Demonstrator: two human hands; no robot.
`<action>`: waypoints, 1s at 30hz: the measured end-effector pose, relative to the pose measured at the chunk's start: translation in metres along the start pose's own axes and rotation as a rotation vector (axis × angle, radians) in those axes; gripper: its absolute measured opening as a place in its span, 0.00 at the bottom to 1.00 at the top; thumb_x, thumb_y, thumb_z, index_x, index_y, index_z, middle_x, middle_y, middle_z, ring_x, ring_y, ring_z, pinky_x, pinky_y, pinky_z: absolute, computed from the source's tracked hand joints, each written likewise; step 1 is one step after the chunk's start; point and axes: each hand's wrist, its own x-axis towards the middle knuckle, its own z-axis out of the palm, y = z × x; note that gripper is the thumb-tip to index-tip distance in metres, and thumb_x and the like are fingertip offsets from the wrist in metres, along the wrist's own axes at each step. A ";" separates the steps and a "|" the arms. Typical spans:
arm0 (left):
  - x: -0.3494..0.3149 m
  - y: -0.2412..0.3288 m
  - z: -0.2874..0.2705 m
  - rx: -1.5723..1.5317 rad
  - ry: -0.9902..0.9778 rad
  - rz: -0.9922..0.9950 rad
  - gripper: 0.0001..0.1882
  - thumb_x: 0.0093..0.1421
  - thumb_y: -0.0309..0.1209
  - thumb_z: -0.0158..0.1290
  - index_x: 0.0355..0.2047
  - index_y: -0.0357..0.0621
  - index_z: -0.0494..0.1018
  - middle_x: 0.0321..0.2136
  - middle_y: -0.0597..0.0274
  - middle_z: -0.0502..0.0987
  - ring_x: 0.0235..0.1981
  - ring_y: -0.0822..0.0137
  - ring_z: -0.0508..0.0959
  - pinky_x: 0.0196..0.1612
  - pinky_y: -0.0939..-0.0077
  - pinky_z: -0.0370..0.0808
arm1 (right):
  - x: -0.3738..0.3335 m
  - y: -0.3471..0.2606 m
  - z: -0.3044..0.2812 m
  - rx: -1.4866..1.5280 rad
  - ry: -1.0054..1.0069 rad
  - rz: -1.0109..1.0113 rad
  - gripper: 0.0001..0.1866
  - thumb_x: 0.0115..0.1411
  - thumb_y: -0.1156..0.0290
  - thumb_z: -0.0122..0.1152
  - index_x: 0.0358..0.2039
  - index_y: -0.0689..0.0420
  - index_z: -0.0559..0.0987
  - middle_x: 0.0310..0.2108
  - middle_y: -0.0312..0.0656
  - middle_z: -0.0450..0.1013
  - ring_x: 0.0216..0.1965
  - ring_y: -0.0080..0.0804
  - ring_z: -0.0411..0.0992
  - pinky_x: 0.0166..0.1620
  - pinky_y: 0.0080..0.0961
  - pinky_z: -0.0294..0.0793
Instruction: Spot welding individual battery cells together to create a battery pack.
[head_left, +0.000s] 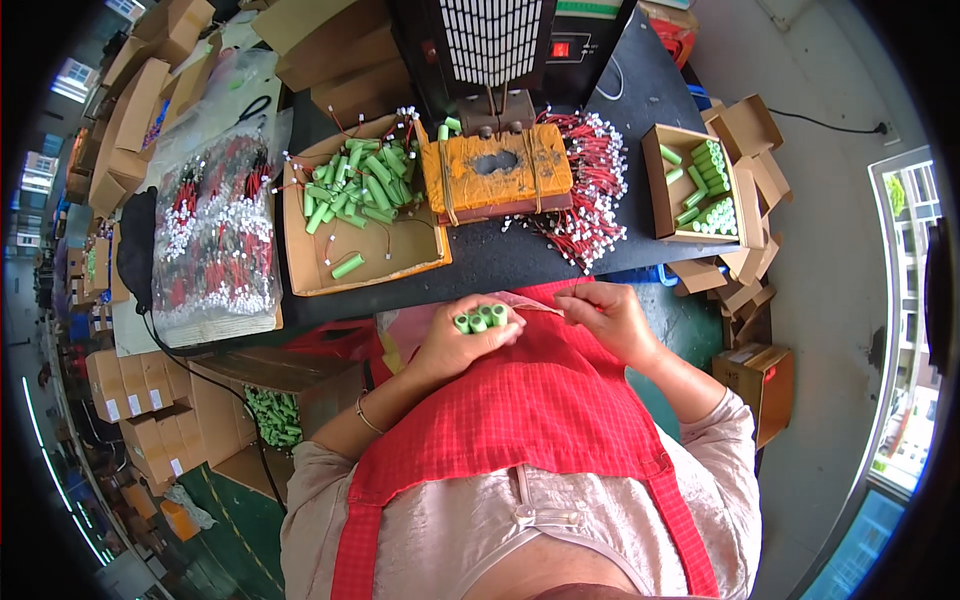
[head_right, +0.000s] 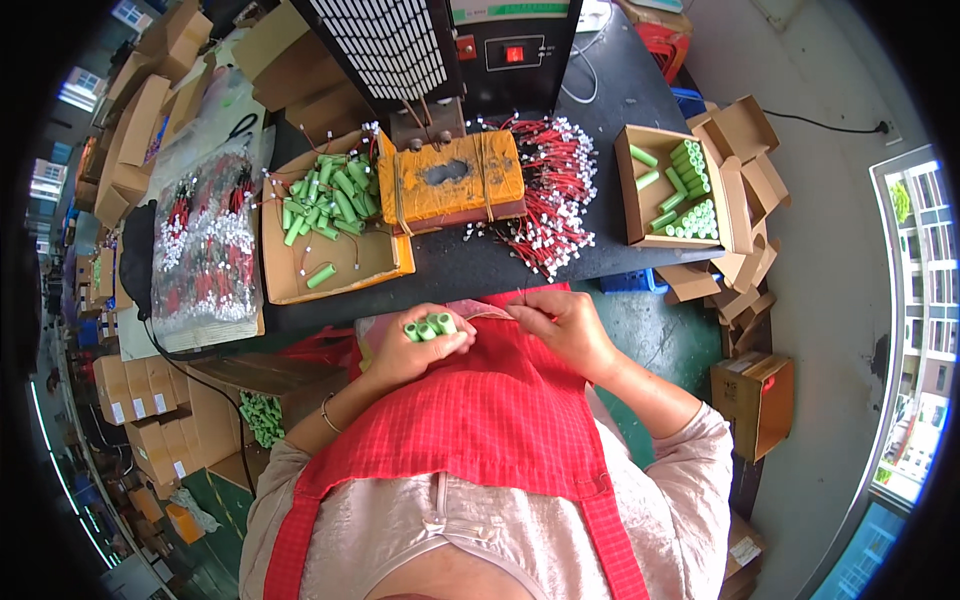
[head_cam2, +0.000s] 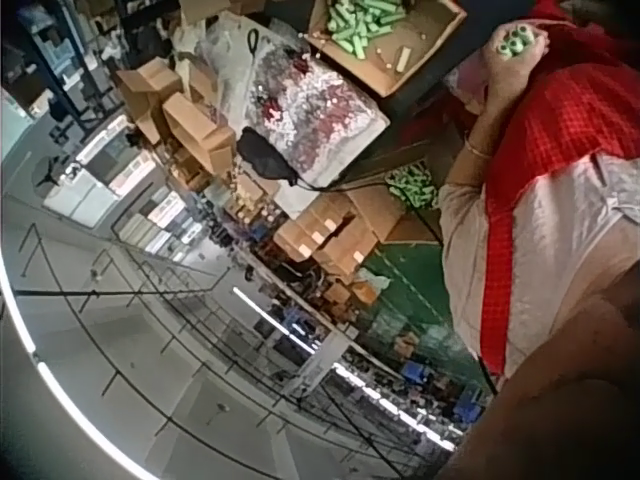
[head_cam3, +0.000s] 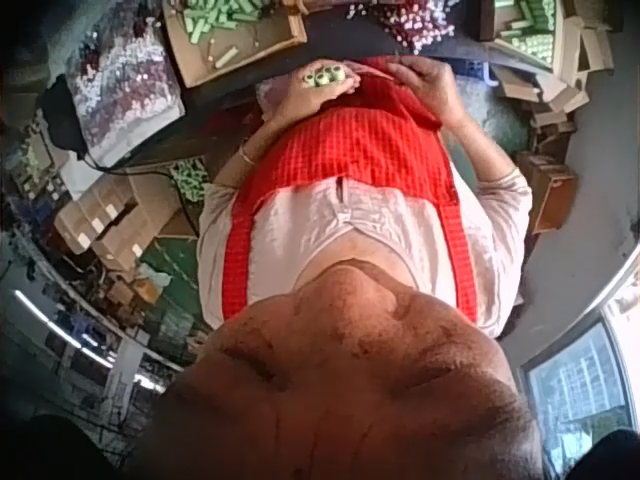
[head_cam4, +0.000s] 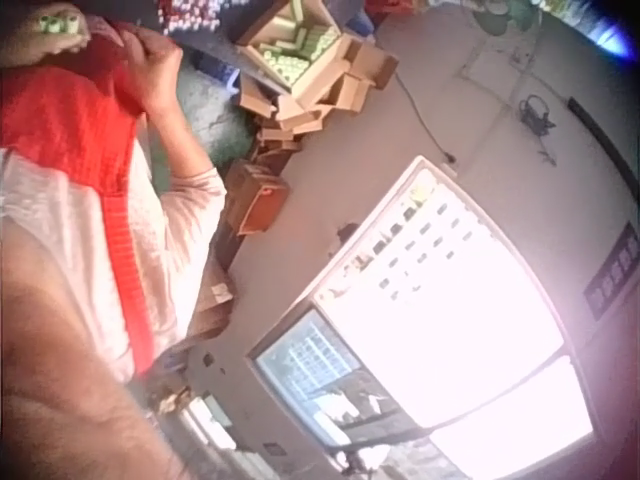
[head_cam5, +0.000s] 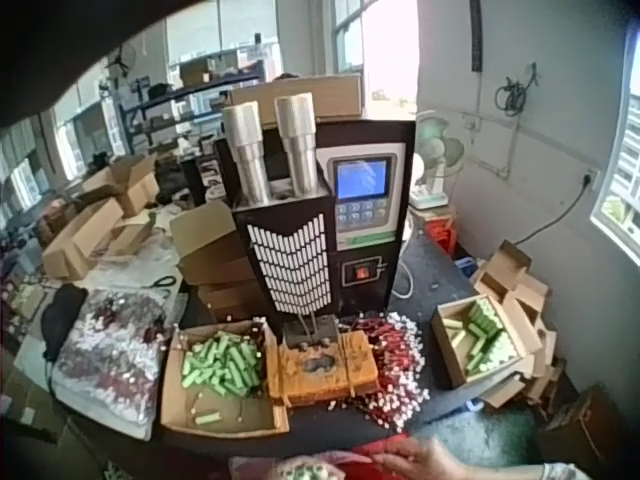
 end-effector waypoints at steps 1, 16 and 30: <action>0.002 0.004 0.003 -0.101 0.068 0.009 0.10 0.54 0.24 0.53 0.37 0.35 0.70 0.34 0.58 0.76 0.35 0.71 0.76 0.42 0.79 0.73 | -0.002 -0.008 -0.004 -0.004 0.007 -0.018 0.08 0.55 0.73 0.57 0.32 0.65 0.77 0.19 0.40 0.73 0.21 0.18 0.70 0.25 0.18 0.69; 0.026 0.034 0.025 -0.238 0.126 0.097 0.11 0.51 0.21 0.55 0.35 0.37 0.68 0.28 0.63 0.74 0.26 0.77 0.72 0.30 0.84 0.70 | 0.007 -0.021 0.014 0.471 -0.158 0.152 0.12 0.60 0.66 0.53 0.33 0.63 0.77 0.27 0.35 0.74 0.26 0.19 0.69 0.32 0.17 0.70; 0.094 0.094 -0.021 0.836 0.426 0.754 0.12 0.44 0.24 0.61 0.30 0.39 0.73 0.24 0.56 0.74 0.26 0.60 0.76 0.30 0.71 0.72 | 0.100 -0.055 -0.010 0.219 0.161 -0.099 0.08 0.56 0.70 0.59 0.29 0.61 0.76 0.22 0.31 0.71 0.22 0.13 0.65 0.25 0.11 0.65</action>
